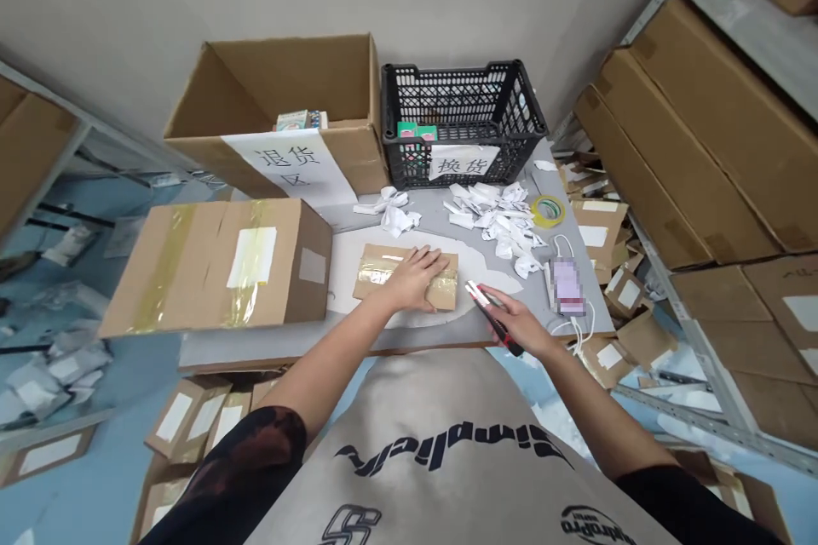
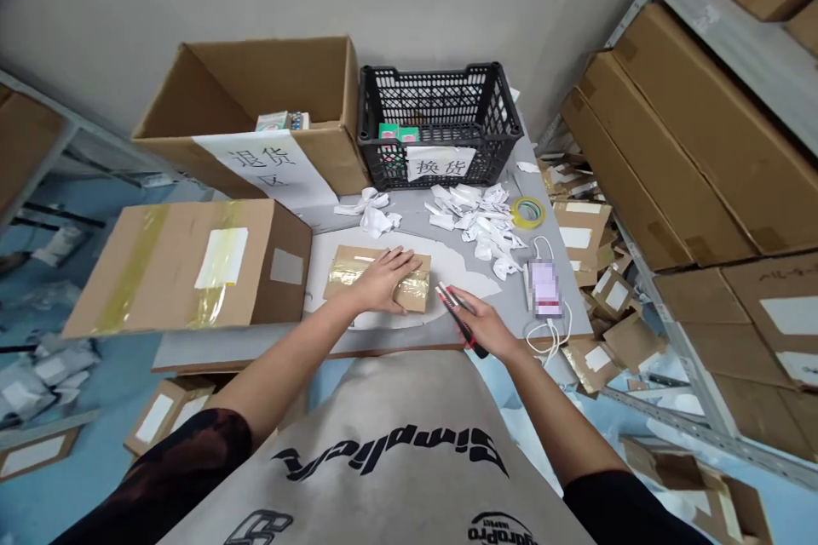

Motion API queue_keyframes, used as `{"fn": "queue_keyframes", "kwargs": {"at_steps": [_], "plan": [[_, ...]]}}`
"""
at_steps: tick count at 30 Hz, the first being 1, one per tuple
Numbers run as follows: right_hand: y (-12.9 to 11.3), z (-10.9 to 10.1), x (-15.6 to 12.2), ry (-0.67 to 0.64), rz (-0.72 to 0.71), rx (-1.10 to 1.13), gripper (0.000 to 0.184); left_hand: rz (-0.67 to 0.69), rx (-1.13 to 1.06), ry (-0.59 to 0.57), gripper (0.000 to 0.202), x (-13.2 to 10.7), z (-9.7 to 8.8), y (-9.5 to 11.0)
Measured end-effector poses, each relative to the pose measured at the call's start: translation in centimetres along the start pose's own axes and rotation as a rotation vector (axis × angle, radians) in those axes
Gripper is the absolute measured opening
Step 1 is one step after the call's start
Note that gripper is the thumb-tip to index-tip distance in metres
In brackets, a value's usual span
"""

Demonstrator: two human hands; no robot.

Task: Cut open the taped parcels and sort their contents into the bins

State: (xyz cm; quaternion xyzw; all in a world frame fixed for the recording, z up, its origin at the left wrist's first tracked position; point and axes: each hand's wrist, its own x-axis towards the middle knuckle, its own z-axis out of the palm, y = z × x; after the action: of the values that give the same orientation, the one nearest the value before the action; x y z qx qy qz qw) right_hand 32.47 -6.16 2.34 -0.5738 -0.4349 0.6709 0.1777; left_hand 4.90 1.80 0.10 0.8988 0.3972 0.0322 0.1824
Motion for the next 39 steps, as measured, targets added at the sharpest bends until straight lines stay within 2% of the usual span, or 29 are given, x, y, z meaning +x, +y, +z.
{"fn": "queue_keyframes", "kwargs": {"at_steps": [2, 4, 6, 9, 11, 13, 17, 23, 30, 39], "plan": [[-1.6, -0.4, 0.1, 0.105, -0.045, -0.109, 0.066, -0.007, 0.005, 0.079, 0.114, -2.0, 0.1, 0.4], [-3.5, 0.2, 0.7, 0.126, -0.137, -0.309, 0.062, -0.052, 0.017, 0.175, 0.105, -4.8, 0.6, 0.8], [-5.6, 1.9, 1.8, 0.076, -0.296, -0.575, 0.056, -0.142, 0.043, 0.271, 0.084, -7.9, 1.3, 1.0], [-8.8, 6.0, 4.3, -0.045, -0.541, -0.961, 0.051, -0.303, 0.107, 0.391, 0.056, -11.5, 2.6, 0.5], [-10.5, 8.9, 6.2, -0.095, -0.586, -1.168, 0.052, -0.352, 0.137, 0.434, 0.052, -12.8, 3.5, -0.1], [-11.8, 11.3, 8.0, -0.118, -0.567, -1.339, 0.051, -0.357, 0.152, 0.462, 0.050, -13.2, 4.4, -0.6], [-12.8, 13.8, 10.1, -0.164, -0.525, -1.569, 0.051, -0.364, 0.163, 0.532, 0.044, -13.0, 5.8, -1.0], [-12.3, 13.9, 11.0, -0.192, -0.609, -1.639, 0.052, -0.361, 0.150, 0.592, 0.041, -13.0, 6.3, -1.2], [-11.3, 13.3, 12.1, -0.233, -0.693, -1.593, 0.058, -0.350, 0.145, 0.606, 0.040, -13.2, 6.4, -1.4], [-10.9, 12.8, 12.6, -0.260, -0.755, -1.541, 0.053, -0.348, 0.119, 0.623, 0.039, -13.2, 6.8, -1.6]]}}
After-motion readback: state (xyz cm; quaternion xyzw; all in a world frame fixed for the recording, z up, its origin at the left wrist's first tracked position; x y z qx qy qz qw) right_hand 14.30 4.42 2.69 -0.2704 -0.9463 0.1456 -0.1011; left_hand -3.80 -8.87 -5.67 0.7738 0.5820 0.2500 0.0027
